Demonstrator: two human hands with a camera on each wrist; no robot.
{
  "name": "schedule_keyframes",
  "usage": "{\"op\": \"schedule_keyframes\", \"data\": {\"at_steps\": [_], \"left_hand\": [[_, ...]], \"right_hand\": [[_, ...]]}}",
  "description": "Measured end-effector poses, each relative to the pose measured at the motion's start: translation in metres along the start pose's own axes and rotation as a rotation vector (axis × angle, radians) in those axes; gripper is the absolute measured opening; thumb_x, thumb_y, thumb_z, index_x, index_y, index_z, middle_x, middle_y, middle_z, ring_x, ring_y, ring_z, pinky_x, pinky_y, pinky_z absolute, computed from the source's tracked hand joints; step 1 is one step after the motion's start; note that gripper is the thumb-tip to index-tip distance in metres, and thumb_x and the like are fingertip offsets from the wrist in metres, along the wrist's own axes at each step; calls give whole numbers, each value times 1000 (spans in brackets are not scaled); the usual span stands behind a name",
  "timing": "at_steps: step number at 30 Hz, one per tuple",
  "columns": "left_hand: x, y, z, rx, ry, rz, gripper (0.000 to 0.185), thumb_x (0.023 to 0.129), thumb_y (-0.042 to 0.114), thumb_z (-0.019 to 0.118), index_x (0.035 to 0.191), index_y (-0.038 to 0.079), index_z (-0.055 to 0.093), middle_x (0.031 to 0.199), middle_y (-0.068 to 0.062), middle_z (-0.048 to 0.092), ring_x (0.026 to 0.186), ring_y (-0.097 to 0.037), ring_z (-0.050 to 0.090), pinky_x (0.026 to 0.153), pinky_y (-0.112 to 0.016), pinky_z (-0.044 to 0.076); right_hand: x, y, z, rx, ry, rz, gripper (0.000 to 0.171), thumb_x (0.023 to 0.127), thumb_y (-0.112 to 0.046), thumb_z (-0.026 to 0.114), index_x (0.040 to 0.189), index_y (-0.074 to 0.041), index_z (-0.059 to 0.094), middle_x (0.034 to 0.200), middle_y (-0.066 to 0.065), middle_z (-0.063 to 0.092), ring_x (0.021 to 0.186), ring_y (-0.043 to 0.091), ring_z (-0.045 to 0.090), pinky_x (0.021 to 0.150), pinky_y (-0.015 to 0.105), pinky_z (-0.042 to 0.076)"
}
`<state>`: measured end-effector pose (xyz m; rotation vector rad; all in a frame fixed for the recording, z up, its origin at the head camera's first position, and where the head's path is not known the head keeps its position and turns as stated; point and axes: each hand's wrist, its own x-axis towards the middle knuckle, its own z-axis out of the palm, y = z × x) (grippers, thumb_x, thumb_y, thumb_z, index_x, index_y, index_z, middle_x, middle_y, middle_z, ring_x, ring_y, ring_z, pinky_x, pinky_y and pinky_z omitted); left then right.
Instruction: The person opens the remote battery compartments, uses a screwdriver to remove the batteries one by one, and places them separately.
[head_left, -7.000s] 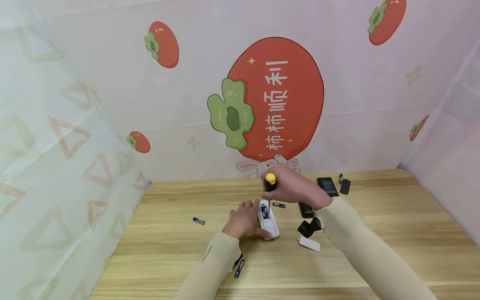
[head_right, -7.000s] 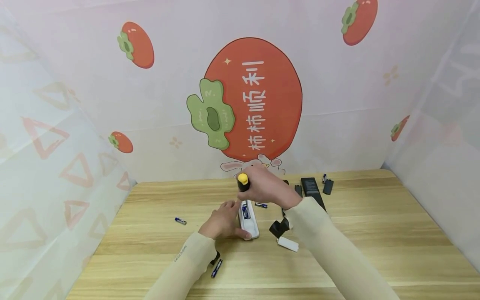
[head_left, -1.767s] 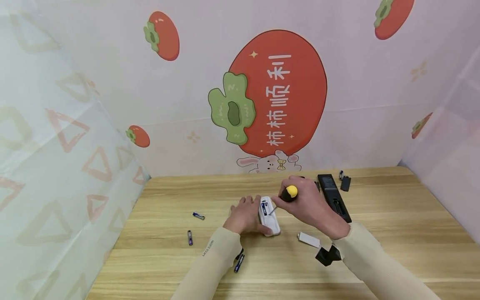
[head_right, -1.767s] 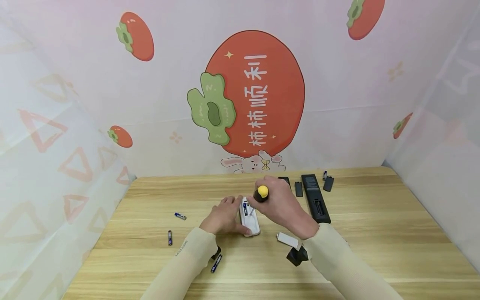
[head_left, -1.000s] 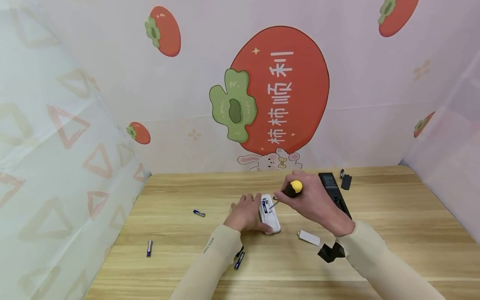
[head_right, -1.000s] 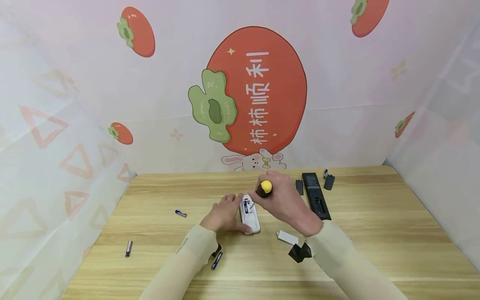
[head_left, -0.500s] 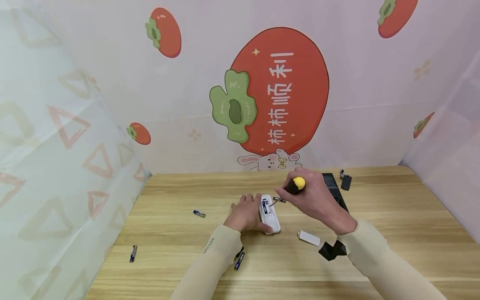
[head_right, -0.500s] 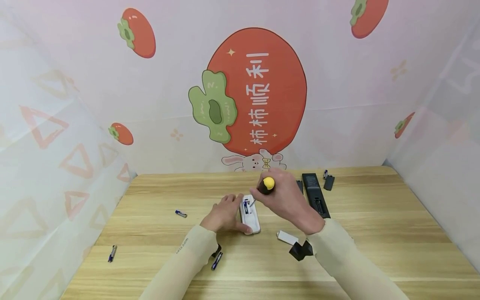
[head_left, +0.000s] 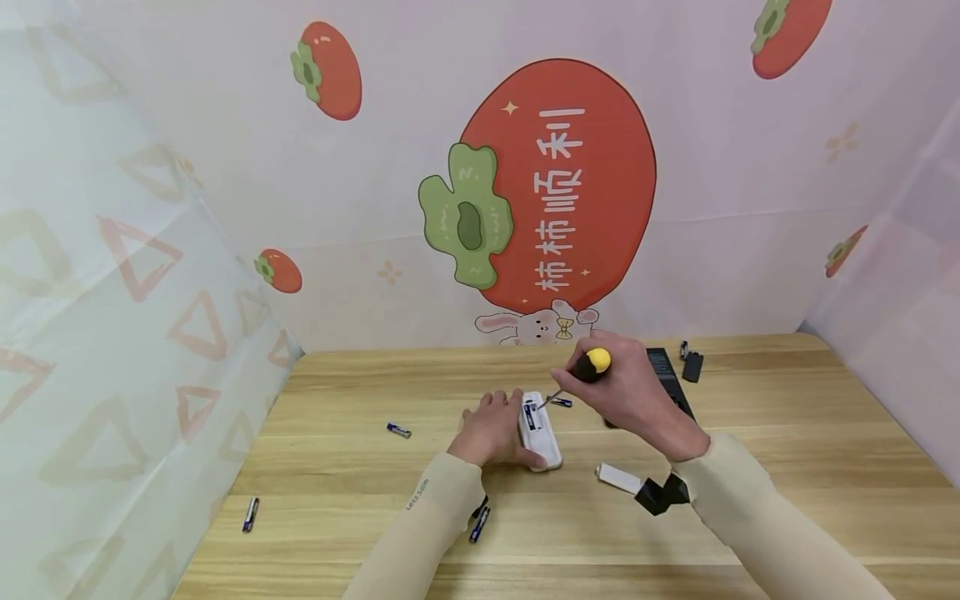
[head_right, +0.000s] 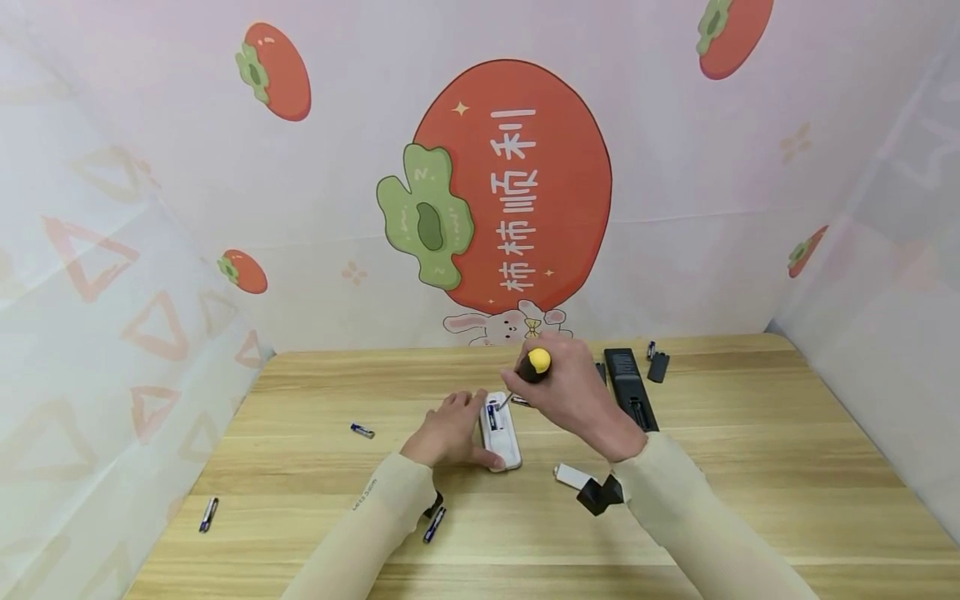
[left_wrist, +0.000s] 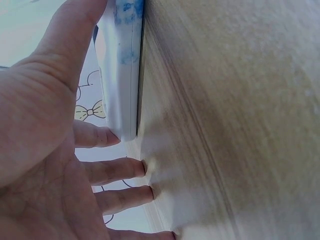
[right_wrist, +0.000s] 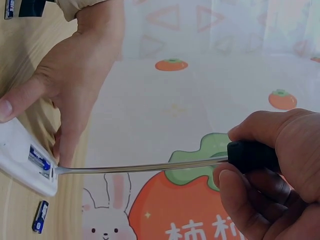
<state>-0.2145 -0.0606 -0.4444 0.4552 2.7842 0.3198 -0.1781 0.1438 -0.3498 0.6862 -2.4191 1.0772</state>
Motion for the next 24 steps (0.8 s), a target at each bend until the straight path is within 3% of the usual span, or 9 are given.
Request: {"op": "schedule_keyframes", "data": {"at_steps": [24], "left_hand": [[0,0,2,-3,0,-8,118,67,64,87,158,11,35,155,-19,40,144,-39,35,109,-66,34]], "right_hand": [[8,6,9,25,36,9,19,82,-13,86,78,-18,68,81,-7,65,76,10,63,71,38,54]]}}
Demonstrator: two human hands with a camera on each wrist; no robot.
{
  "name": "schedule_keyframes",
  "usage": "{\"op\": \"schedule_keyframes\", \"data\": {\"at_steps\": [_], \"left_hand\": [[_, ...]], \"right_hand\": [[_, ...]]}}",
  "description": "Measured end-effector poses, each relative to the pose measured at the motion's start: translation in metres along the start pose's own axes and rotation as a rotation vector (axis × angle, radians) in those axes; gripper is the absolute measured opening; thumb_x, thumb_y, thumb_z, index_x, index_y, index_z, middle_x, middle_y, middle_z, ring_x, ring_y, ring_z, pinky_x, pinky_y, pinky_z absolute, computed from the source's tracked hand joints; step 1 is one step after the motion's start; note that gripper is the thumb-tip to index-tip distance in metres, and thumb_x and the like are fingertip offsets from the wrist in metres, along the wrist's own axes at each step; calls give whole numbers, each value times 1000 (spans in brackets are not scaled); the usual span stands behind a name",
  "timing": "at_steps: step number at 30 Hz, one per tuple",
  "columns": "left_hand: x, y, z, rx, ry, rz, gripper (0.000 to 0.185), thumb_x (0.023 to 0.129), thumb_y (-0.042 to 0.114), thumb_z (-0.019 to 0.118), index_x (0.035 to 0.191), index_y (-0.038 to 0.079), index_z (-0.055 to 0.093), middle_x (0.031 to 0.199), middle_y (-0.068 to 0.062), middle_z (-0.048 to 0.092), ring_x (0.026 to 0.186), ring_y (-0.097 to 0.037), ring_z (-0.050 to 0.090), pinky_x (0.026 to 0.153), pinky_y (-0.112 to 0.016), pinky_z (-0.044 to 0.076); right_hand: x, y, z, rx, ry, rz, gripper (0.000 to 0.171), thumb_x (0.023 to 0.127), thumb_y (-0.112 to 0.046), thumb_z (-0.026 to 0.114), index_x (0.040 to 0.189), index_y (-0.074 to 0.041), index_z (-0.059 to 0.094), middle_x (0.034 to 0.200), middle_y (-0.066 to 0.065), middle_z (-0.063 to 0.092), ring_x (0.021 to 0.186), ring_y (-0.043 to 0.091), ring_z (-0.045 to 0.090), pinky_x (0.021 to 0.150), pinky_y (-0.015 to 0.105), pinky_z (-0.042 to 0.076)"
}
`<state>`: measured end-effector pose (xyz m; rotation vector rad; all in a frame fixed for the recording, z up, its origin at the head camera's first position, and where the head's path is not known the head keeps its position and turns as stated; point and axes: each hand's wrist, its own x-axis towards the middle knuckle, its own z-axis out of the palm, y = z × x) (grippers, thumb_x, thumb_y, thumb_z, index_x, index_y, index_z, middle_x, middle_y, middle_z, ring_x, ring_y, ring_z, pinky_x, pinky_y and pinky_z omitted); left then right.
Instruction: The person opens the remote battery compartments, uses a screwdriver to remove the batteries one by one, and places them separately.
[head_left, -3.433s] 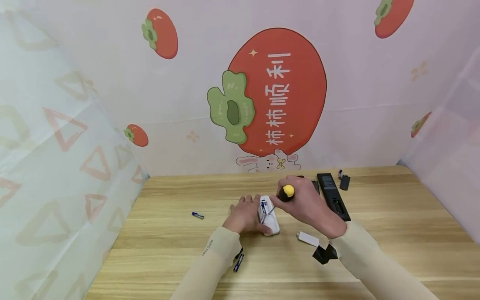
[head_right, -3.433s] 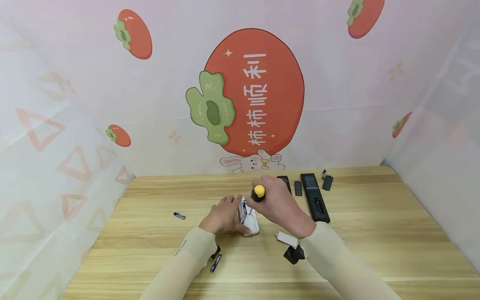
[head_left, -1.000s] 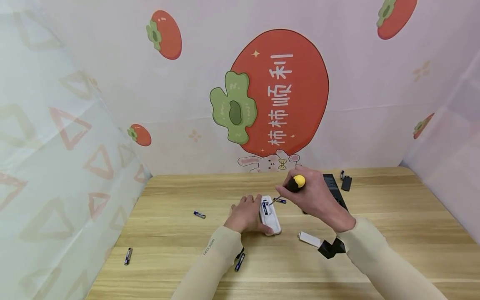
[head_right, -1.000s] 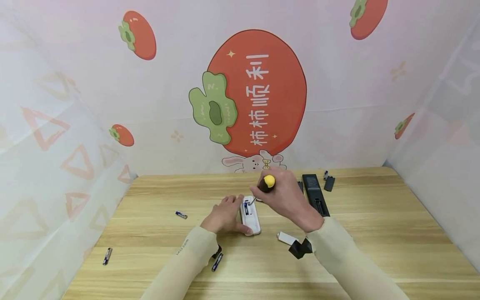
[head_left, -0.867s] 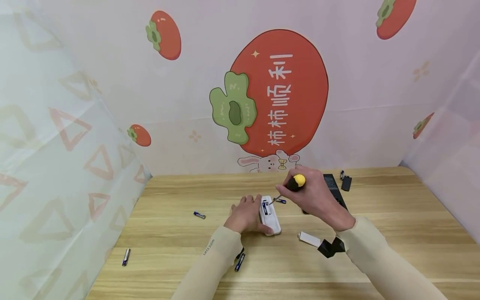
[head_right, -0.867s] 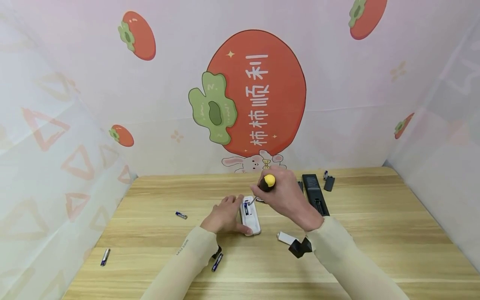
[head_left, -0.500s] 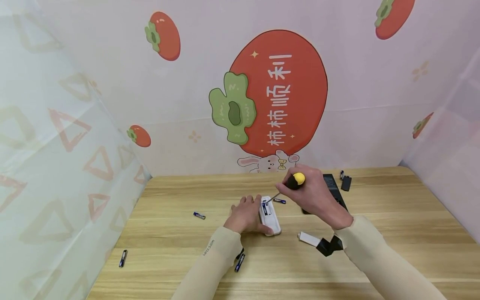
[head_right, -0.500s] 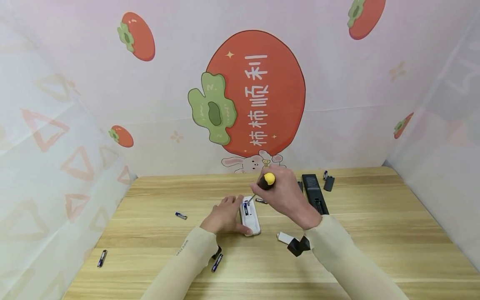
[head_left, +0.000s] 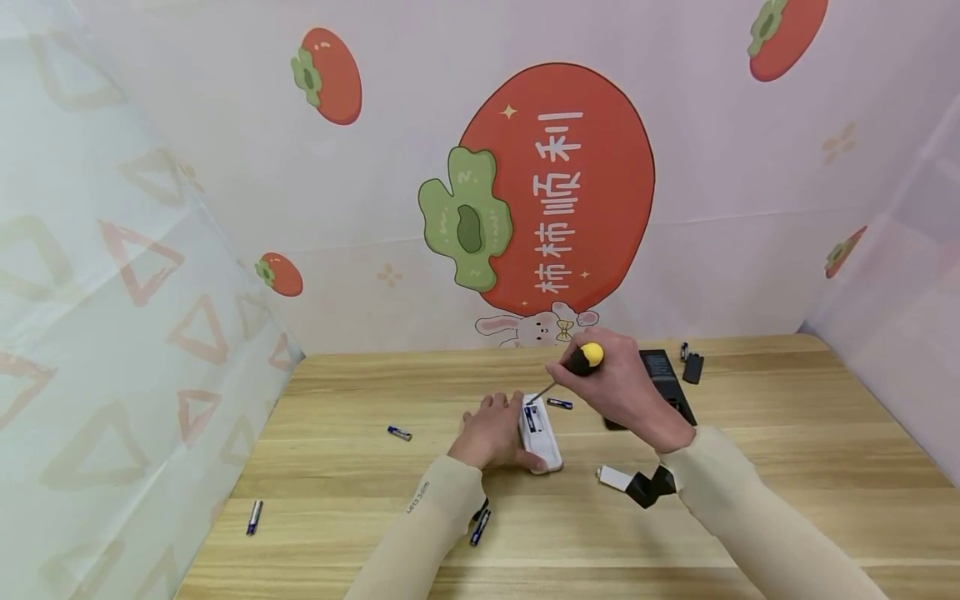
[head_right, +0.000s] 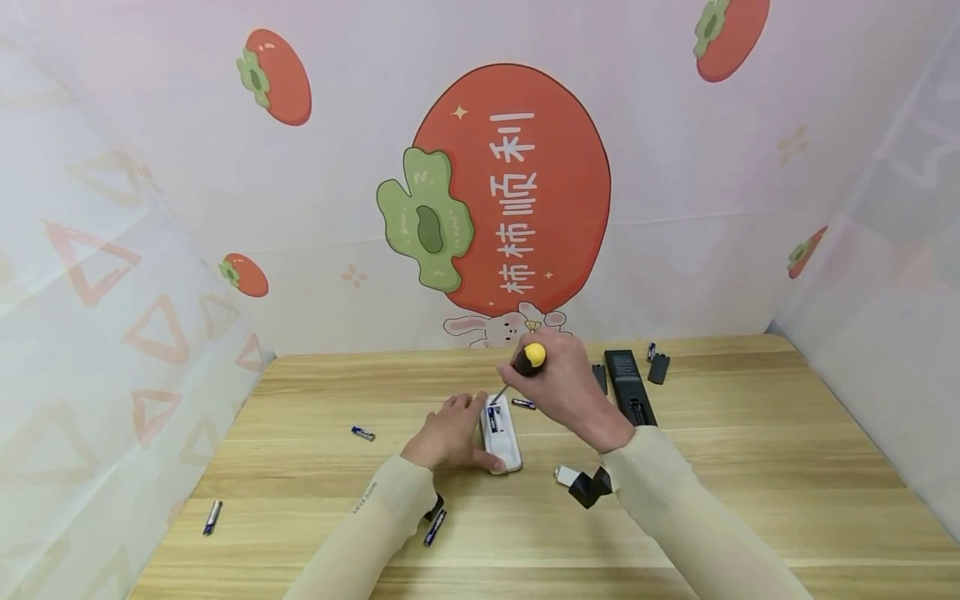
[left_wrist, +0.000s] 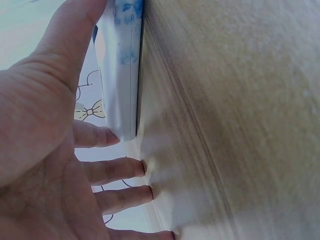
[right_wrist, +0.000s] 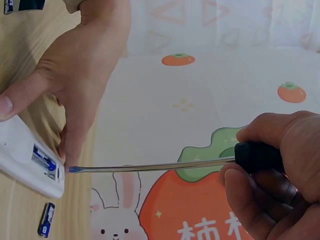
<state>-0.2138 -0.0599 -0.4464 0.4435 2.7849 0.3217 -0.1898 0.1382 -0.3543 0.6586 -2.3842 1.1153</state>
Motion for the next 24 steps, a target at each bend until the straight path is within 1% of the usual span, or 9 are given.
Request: {"op": "schedule_keyframes", "data": {"at_steps": [6,11,15,24], "left_hand": [[-1,0,-1,-6,7,8,117,67,63,87,157,10,36,155,-20,40,144,-40,35,108,-67,35],[-1,0,0,-9,3,8,117,67,63,87,157,10,36,155,-19,40,144,-39,35,108,-67,35],[0,0,0,-12,-1,4,117,67,63,87,157,10,35,155,-19,40,144,-39,35,108,-67,34],[0,0,-1,-8,-3,0,118,67,63,87,158,11,35,155,-18,40,144,-39,34,107,-67,35]], "right_hand": [[2,3,5,-15,6,-6,19,82,-14,85,78,-19,68,80,-7,64,77,11,63,72,39,54],[2,4,9,-36,-2,17,18,83,-17,86,78,-18,68,80,-7,63,76,12,63,73,39,53],[1,4,12,-18,-15,32,17,83,-17,85,79,-18,69,79,-7,62,78,13,61,75,40,52],[0,7,15,-14,-12,19,17,84,-16,85,79,-18,69,78,-8,63,78,13,62,75,40,52]]}}
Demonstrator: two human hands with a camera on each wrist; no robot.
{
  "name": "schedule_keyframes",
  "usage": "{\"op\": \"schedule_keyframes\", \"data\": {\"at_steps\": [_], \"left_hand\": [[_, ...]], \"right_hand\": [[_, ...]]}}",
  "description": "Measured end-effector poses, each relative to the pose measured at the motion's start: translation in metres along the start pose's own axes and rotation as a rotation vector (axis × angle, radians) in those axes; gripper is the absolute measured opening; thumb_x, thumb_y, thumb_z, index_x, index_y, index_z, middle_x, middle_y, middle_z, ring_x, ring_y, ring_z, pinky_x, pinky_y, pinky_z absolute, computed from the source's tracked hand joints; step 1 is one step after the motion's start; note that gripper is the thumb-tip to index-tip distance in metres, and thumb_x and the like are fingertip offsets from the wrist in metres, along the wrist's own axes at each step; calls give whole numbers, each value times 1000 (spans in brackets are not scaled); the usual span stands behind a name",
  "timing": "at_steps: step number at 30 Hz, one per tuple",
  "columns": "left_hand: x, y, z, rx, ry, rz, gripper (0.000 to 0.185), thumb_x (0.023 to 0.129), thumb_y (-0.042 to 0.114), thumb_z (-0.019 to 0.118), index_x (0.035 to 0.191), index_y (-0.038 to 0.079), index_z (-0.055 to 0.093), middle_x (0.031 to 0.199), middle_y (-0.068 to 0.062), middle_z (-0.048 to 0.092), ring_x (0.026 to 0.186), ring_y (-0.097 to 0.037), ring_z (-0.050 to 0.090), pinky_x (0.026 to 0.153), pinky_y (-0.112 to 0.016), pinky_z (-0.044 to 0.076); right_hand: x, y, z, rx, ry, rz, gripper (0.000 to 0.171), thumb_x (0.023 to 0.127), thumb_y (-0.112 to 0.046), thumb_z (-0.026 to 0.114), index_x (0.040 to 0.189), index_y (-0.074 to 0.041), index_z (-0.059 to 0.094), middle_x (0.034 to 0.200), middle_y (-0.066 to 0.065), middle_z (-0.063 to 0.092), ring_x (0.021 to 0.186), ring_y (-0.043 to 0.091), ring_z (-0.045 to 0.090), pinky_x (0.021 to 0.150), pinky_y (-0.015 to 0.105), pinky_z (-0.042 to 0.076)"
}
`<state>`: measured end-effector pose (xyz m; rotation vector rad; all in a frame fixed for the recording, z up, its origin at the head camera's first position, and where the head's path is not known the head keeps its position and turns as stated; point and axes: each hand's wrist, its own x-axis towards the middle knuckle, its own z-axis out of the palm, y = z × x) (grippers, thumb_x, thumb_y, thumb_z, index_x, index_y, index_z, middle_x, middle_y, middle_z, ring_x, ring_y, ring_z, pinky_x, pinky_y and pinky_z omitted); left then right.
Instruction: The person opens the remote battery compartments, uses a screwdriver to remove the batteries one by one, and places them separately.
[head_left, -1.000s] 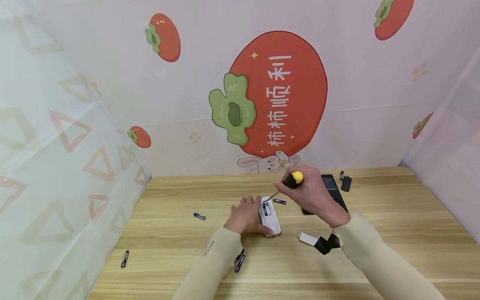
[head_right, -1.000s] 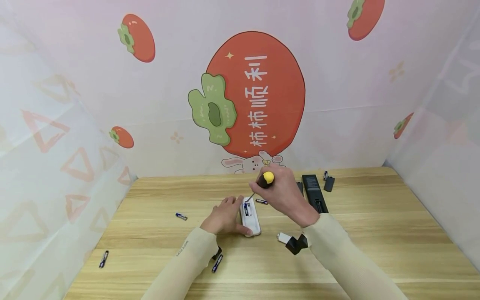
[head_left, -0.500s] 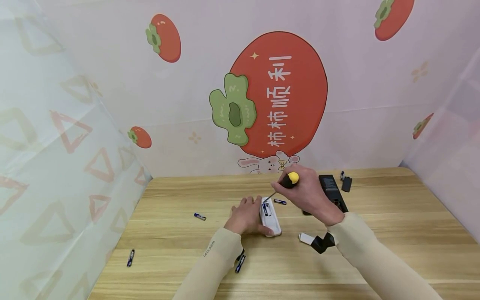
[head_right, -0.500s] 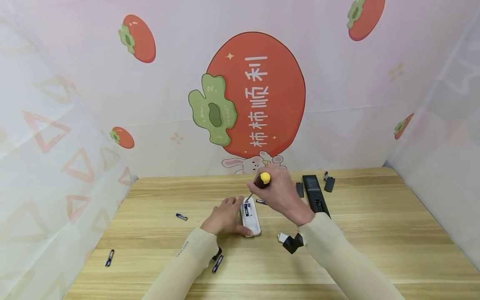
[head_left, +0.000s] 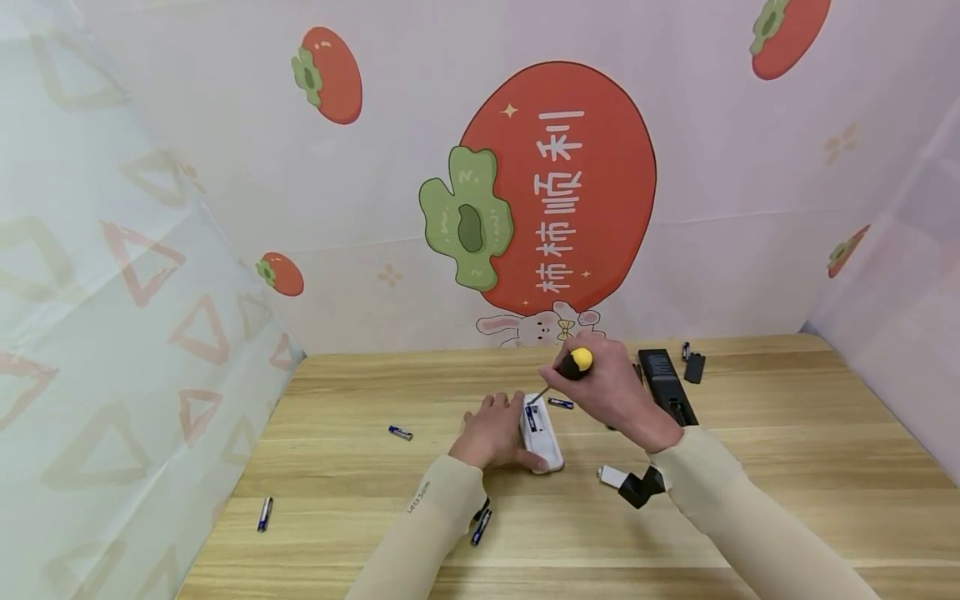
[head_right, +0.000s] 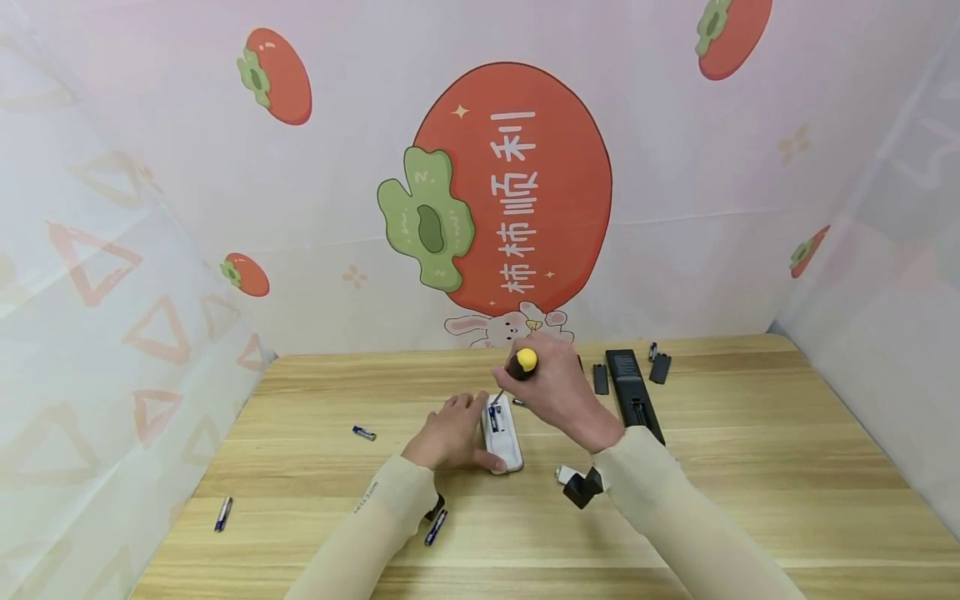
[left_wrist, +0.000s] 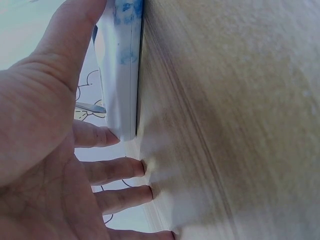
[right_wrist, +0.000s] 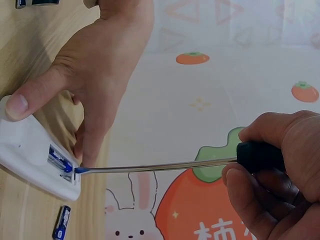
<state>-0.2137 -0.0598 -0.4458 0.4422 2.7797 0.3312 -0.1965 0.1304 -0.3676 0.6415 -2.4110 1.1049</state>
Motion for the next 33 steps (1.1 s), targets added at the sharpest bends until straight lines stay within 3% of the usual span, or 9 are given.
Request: {"op": "schedule_keyframes", "data": {"at_steps": [26,33], "left_hand": [[0,0,0,5,6,18,118,66,64,87,157,11,35,154,-18,41,143,-37,37,107,-67,36],[1,-1,0,15,11,21,118,66,65,87,157,11,35,153,-17,41,142,-37,38,106,-67,36]], "right_hand": [[-4,-1,3,-18,-10,-36,19,84,-16,84,76,-21,67,77,-9,60,76,10,60,72,37,53],[-1,-1,2,13,-71,-66,17,84,-11,84,79,-19,69,80,-10,64,77,9,62,75,39,54]]}}
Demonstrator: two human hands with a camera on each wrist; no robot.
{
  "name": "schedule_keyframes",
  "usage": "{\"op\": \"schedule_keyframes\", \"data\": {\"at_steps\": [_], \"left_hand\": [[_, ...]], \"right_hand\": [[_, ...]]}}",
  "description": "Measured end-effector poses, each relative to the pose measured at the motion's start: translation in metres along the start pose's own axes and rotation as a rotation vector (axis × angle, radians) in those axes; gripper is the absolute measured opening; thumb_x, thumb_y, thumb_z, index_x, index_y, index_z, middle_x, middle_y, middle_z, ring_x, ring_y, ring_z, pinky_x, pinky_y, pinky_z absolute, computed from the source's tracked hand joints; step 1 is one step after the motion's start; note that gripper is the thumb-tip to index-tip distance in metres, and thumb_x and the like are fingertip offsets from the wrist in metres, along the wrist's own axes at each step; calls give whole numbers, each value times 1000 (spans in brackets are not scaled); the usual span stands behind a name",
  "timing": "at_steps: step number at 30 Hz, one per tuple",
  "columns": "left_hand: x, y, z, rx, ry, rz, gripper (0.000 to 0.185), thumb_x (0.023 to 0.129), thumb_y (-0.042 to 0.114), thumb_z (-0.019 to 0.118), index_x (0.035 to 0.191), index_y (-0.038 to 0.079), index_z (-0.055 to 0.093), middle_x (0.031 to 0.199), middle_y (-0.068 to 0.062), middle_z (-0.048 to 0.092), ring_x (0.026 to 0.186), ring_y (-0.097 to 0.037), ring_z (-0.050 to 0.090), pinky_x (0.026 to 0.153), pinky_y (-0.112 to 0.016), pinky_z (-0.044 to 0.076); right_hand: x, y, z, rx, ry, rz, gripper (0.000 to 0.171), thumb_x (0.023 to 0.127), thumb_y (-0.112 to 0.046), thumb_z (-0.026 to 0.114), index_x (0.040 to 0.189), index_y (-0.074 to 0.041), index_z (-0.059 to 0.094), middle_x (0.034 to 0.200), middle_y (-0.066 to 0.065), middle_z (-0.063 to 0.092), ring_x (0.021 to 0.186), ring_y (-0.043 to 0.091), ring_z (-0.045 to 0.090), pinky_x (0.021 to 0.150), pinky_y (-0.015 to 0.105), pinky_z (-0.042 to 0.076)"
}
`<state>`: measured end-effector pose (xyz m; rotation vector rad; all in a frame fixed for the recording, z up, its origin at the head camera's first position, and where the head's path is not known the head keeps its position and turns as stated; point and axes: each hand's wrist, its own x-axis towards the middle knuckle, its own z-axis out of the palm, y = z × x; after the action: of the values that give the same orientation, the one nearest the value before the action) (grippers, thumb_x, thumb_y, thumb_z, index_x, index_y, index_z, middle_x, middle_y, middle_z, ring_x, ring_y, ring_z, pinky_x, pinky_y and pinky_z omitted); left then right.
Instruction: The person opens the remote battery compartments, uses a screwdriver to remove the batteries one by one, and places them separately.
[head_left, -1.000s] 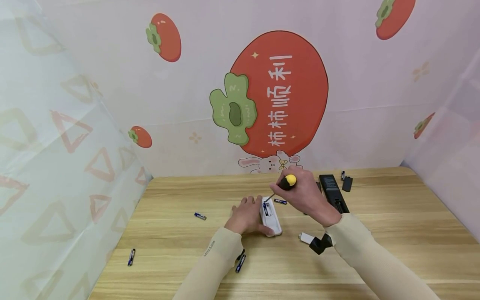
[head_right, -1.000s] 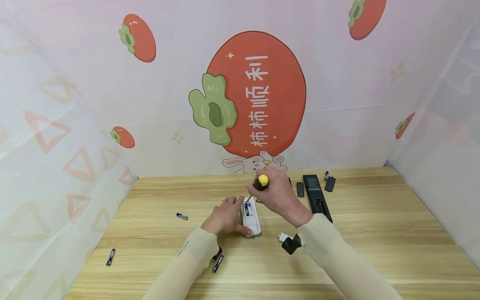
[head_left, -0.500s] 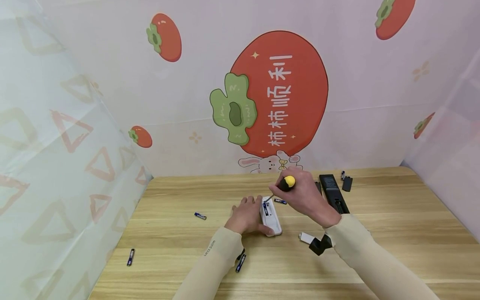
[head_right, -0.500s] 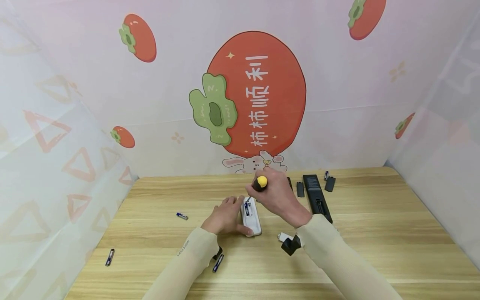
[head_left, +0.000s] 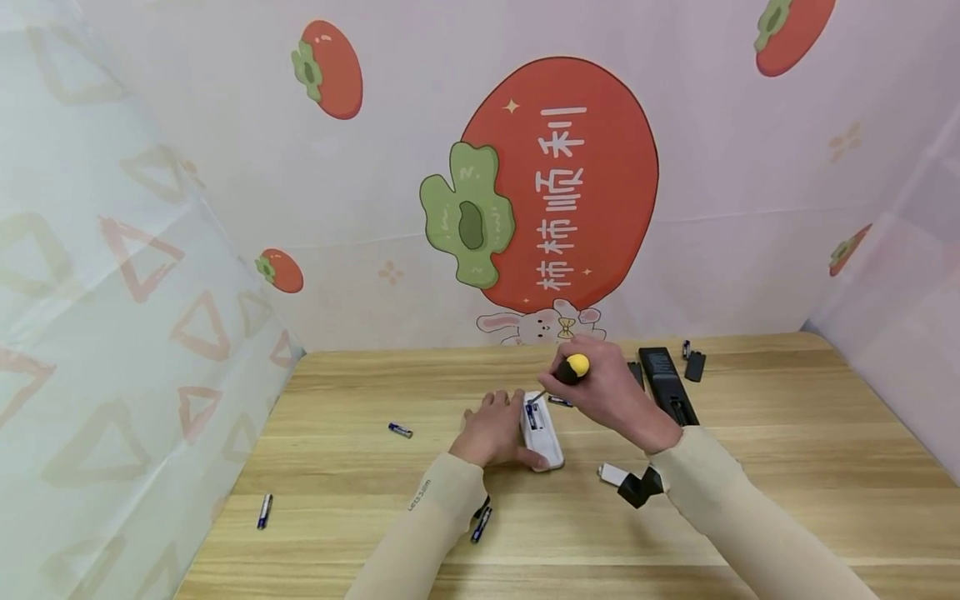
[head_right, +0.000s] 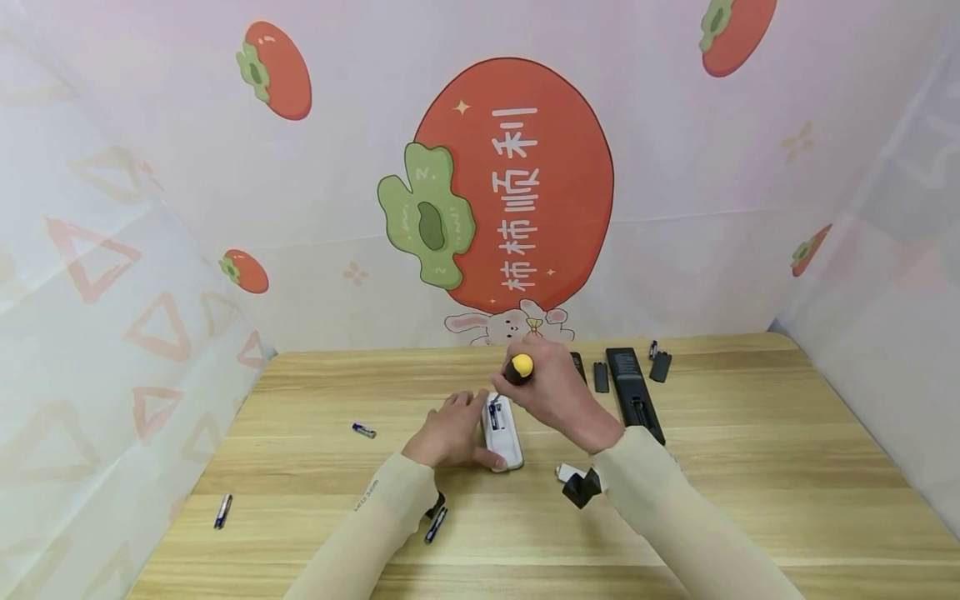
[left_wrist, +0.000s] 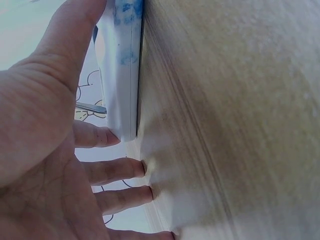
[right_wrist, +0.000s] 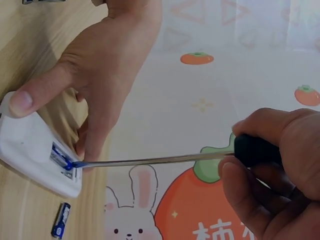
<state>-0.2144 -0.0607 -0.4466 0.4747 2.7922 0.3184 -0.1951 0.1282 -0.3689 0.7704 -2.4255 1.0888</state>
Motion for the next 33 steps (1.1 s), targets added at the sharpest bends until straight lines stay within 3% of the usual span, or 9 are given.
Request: {"op": "schedule_keyframes", "data": {"at_steps": [9,27,33], "left_hand": [[1,0,-1,-5,-7,-6,118,66,65,87,158,10,35,154,-17,40,143,-37,36,107,-67,35],[-1,2,-1,12,-4,-7,118,67,64,87,158,10,35,154,-17,41,143,-37,37,107,-66,36],[0,1,-1,14,-8,-7,118,67,65,87,158,10,34,154,-18,40,143,-37,37,106,-66,37]], "right_hand": [[0,1,-3,24,-84,-10,20,81,-10,86,81,-20,70,81,-12,62,76,8,61,73,35,56],[-1,13,-7,30,-9,121,16,85,-15,84,80,-17,70,81,-6,67,74,11,67,71,37,56],[-4,13,-8,15,13,127,16,84,-17,85,79,-19,70,81,-7,67,75,10,65,70,35,56]]}}
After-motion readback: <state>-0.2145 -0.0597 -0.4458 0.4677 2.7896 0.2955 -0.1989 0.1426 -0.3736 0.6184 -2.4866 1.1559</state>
